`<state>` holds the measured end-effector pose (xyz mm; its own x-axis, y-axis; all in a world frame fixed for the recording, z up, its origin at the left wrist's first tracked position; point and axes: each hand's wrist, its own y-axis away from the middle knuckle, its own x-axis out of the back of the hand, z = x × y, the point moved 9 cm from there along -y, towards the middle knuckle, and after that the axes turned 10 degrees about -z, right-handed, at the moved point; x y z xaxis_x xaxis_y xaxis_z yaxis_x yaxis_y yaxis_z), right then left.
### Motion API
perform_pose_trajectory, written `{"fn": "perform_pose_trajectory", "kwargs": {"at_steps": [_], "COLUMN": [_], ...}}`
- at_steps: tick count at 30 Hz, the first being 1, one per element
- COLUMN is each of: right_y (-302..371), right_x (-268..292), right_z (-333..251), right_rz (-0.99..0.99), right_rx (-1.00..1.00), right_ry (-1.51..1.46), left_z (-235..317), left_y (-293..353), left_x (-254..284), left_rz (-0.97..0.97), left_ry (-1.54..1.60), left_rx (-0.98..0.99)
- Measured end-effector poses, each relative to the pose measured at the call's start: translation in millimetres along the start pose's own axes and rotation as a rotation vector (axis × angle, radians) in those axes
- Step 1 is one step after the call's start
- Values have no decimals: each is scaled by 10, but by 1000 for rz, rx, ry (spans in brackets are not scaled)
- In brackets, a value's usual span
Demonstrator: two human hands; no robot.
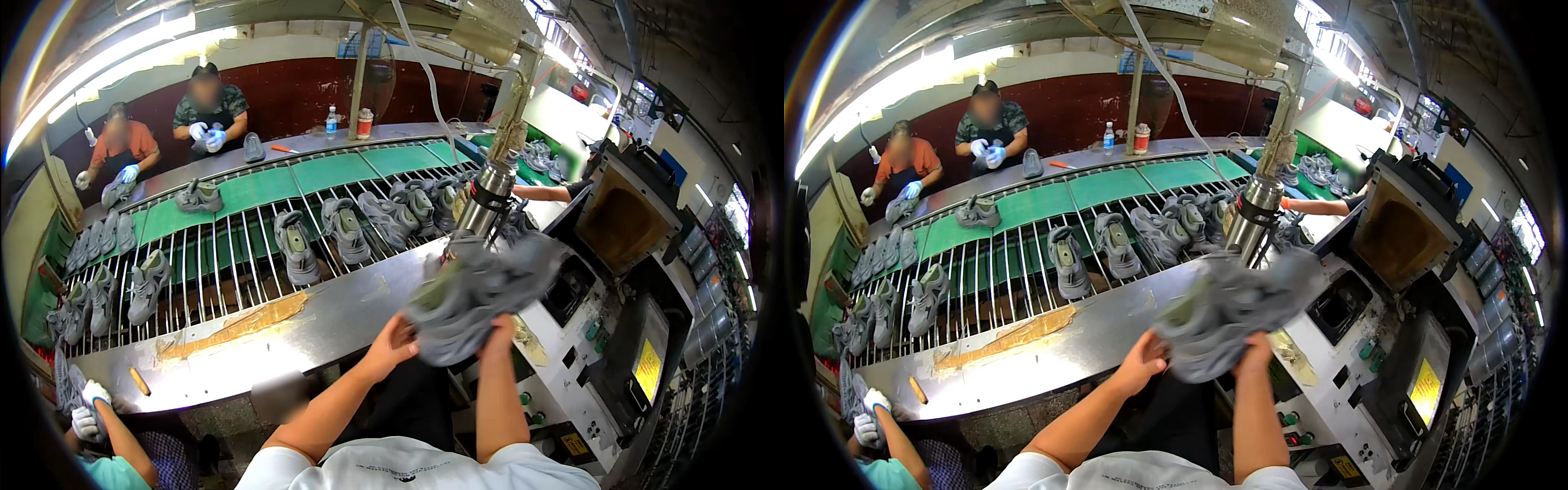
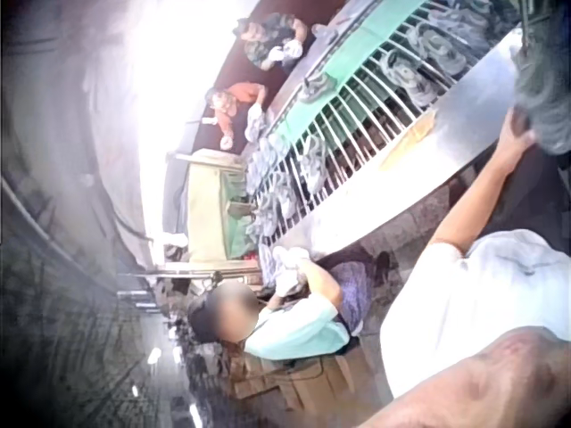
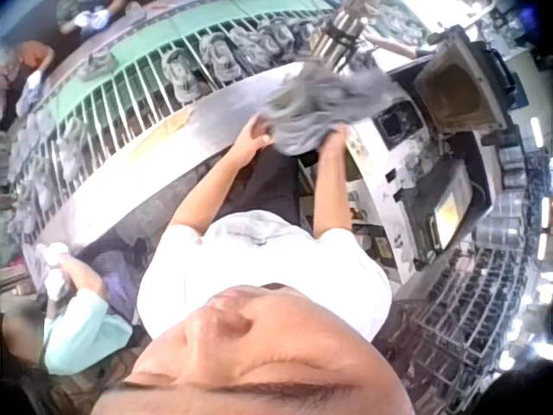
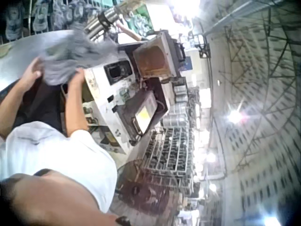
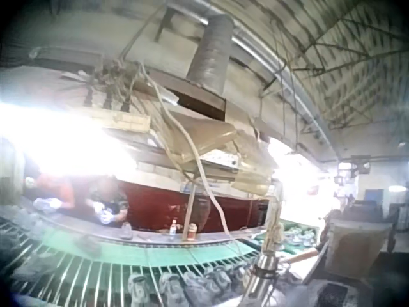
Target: The person operates a sole-attaching machine by placing shoe uppers and soles into the press, activating the cycle with buttons, and then removing the bonded shoes and placing them back onto a conveyor belt.
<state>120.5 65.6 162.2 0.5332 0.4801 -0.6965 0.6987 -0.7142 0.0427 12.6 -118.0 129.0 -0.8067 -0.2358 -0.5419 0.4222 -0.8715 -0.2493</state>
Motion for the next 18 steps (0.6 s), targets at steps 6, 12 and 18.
{"fn": "perform_pose_trajectory", "kwargs": {"at_steps": [6, 12, 18], "right_y": [300, 360, -735], "right_x": [-1468, -1853, -890], "right_z": [1553, 1354, 542], "right_rz": [-838, -1265, -742], "right_rx": [-490, -20, 114], "right_ry": [472, 1181, 1609], "left_z": [1066, 1356, 1161], "left_y": [1186, 3094, 3433], "left_x": [616, 1588, 2165], "left_rz": [474, 1075, 1186], "left_ry": [123, -266, -1058], "left_rx": [-213, -426, -189]}}
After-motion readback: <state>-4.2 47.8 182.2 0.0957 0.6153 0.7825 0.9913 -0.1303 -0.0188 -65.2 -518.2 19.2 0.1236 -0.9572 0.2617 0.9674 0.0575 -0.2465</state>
